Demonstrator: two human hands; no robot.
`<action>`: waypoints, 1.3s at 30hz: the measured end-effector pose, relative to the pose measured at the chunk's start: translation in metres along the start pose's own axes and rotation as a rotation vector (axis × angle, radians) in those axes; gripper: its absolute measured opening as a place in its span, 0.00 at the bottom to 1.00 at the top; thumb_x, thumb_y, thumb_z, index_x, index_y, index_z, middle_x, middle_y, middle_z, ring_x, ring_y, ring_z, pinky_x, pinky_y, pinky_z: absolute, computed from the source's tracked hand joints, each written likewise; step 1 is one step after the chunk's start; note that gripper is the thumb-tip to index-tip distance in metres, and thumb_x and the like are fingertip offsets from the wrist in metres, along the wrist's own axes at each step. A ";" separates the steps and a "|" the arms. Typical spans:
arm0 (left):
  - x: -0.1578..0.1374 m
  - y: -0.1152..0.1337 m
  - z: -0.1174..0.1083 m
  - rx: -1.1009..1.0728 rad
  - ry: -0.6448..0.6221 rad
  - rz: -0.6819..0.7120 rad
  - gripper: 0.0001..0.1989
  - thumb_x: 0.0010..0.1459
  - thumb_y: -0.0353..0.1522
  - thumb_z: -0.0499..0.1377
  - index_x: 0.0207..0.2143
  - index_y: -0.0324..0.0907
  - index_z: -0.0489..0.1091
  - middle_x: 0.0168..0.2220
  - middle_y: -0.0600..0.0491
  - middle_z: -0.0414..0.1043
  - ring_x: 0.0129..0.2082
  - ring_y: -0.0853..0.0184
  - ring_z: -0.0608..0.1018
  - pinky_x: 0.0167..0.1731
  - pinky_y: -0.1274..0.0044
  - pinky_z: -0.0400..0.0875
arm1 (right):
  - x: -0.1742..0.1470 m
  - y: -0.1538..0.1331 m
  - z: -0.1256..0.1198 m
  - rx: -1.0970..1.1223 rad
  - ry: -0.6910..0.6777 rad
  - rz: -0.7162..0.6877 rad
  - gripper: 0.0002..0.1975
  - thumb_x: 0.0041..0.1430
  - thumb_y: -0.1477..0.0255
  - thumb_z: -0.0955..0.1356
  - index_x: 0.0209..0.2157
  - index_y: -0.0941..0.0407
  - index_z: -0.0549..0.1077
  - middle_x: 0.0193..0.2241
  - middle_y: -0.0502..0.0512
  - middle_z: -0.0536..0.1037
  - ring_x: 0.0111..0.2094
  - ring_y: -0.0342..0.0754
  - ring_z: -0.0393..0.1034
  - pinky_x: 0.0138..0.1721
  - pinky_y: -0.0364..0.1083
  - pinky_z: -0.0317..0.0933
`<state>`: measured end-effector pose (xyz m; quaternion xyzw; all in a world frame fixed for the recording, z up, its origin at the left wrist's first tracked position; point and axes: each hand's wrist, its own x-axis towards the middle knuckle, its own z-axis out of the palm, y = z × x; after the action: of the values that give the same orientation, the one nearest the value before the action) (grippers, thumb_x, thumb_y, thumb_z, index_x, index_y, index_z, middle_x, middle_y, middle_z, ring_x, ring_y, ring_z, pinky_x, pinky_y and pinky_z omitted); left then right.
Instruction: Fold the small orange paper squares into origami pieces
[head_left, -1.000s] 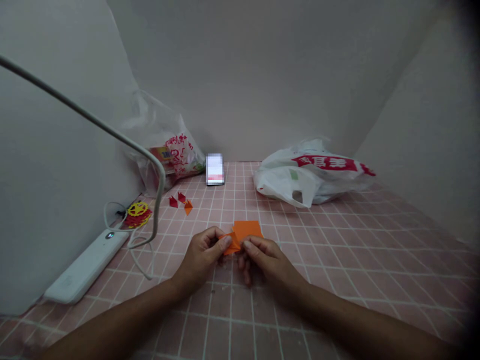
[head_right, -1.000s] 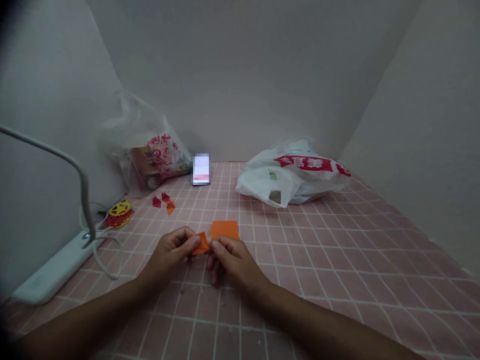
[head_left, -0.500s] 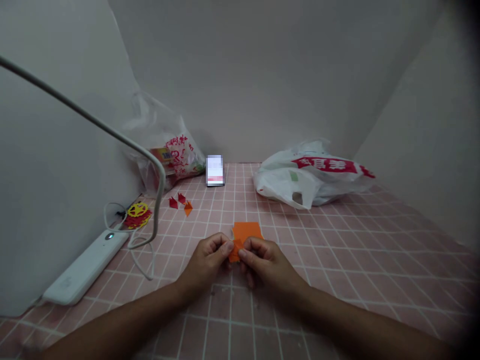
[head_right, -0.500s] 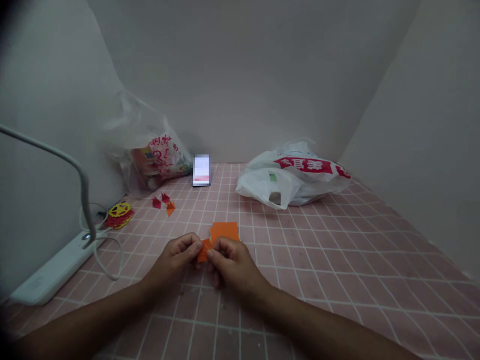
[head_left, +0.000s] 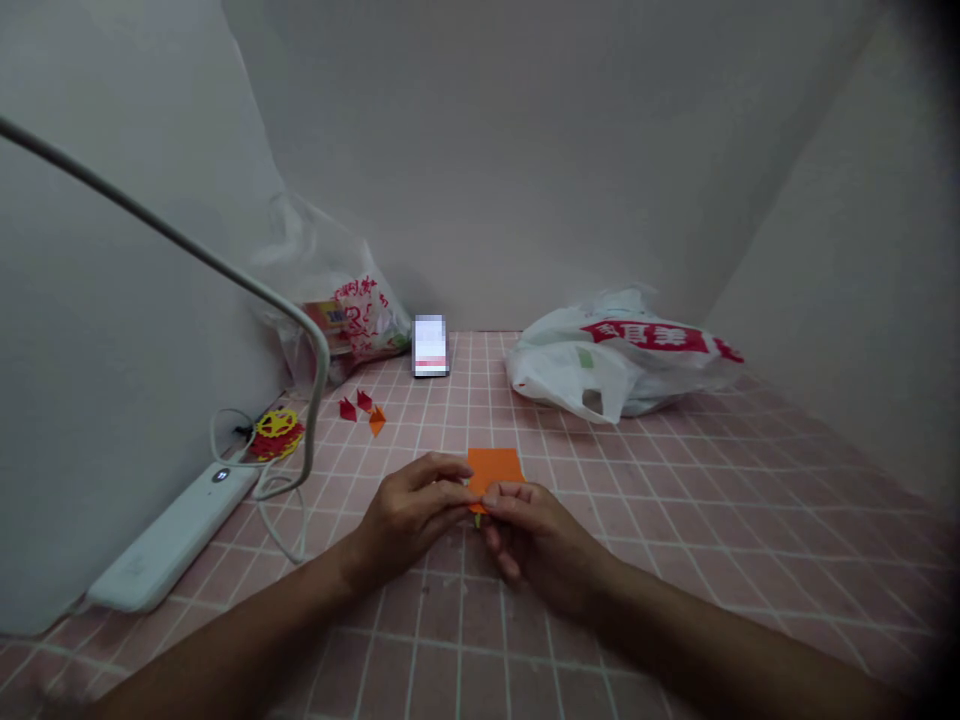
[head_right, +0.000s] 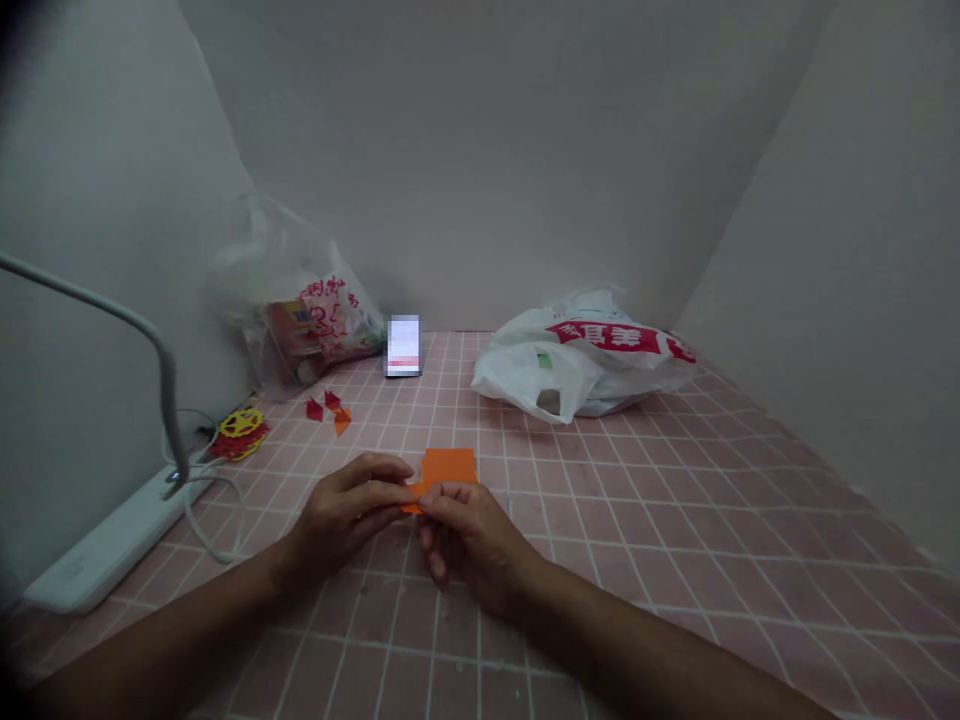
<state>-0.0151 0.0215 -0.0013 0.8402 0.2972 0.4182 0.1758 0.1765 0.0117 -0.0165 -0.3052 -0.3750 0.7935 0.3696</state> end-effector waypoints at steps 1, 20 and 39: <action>0.001 0.003 0.000 -0.001 0.004 -0.026 0.06 0.62 0.27 0.60 0.38 0.43 0.76 0.39 0.46 0.77 0.40 0.63 0.79 0.42 0.72 0.74 | 0.000 0.000 0.000 -0.035 0.018 -0.016 0.17 0.56 0.59 0.70 0.24 0.57 0.68 0.17 0.46 0.71 0.12 0.37 0.60 0.14 0.39 0.49; -0.004 0.017 0.000 -0.025 0.100 -0.026 0.05 0.60 0.24 0.61 0.33 0.42 0.73 0.34 0.50 0.76 0.34 0.67 0.79 0.35 0.77 0.74 | -0.014 -0.002 -0.007 -1.242 0.088 -1.017 0.11 0.66 0.79 0.62 0.37 0.54 0.73 0.30 0.57 0.75 0.32 0.49 0.71 0.32 0.47 0.65; 0.005 0.020 0.002 -0.688 -0.113 -0.805 0.17 0.60 0.41 0.55 0.24 0.39 0.65 0.19 0.56 0.67 0.19 0.70 0.72 0.22 0.79 0.68 | -0.014 -0.022 -0.007 -1.750 -0.032 -1.584 0.07 0.63 0.82 0.65 0.34 0.60 0.74 0.30 0.59 0.77 0.31 0.48 0.69 0.29 0.48 0.64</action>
<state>-0.0042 0.0097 0.0110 0.5747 0.4316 0.3452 0.6036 0.1966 0.0126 0.0005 -0.1269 -0.8808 -0.1803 0.4191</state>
